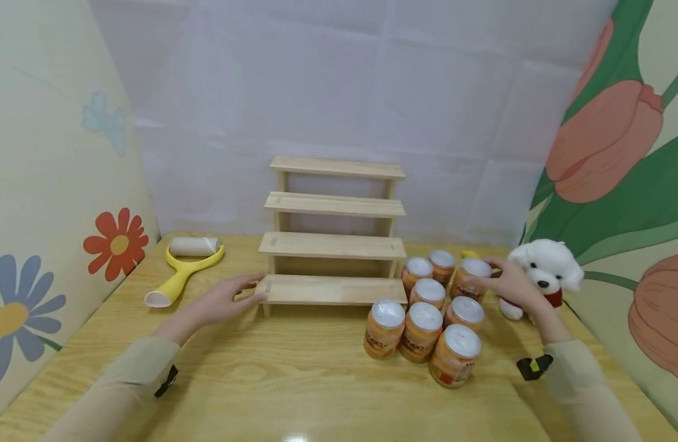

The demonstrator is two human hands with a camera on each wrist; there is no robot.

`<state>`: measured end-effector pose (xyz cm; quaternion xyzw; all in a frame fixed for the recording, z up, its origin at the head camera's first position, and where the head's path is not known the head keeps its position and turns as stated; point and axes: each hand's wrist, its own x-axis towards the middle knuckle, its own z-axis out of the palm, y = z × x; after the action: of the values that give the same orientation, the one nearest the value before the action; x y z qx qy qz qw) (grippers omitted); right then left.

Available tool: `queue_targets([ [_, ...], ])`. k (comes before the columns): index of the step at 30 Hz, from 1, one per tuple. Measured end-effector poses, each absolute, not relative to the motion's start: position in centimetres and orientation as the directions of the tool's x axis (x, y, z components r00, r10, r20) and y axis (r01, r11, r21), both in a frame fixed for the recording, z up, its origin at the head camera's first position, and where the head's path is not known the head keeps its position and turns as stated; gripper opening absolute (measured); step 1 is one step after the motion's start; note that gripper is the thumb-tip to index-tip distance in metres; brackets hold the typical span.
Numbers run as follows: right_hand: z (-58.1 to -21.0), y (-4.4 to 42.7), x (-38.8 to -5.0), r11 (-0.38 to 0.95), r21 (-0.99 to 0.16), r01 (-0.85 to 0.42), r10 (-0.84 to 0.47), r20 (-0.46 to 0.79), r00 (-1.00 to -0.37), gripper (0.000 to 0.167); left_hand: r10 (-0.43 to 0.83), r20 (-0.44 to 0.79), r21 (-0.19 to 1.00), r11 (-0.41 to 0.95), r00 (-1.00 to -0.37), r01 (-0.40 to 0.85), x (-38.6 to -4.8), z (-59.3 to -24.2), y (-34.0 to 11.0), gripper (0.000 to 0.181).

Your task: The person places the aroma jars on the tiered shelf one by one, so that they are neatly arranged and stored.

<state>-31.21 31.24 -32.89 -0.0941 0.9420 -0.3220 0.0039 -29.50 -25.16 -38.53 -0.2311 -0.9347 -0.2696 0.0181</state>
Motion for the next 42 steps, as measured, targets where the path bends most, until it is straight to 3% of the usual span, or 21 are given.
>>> queue_targets([
  [18, -27.8, 28.4, -30.7, 0.672, -0.702, -0.236, -0.107, 0.224, -0.969, 0.076, 0.427, 0.156, 0.505, 0.740, -0.891, 0.444, -29.5, -38.4, -25.1, 0.066],
  [42, -22.4, 21.2, -33.5, 0.518, -0.798, -0.309, -0.101, 0.301, -0.948, 0.079, 0.432, 0.167, 0.483, 0.748, -0.886, 0.456, -29.6, -38.8, -25.1, 0.066],
])
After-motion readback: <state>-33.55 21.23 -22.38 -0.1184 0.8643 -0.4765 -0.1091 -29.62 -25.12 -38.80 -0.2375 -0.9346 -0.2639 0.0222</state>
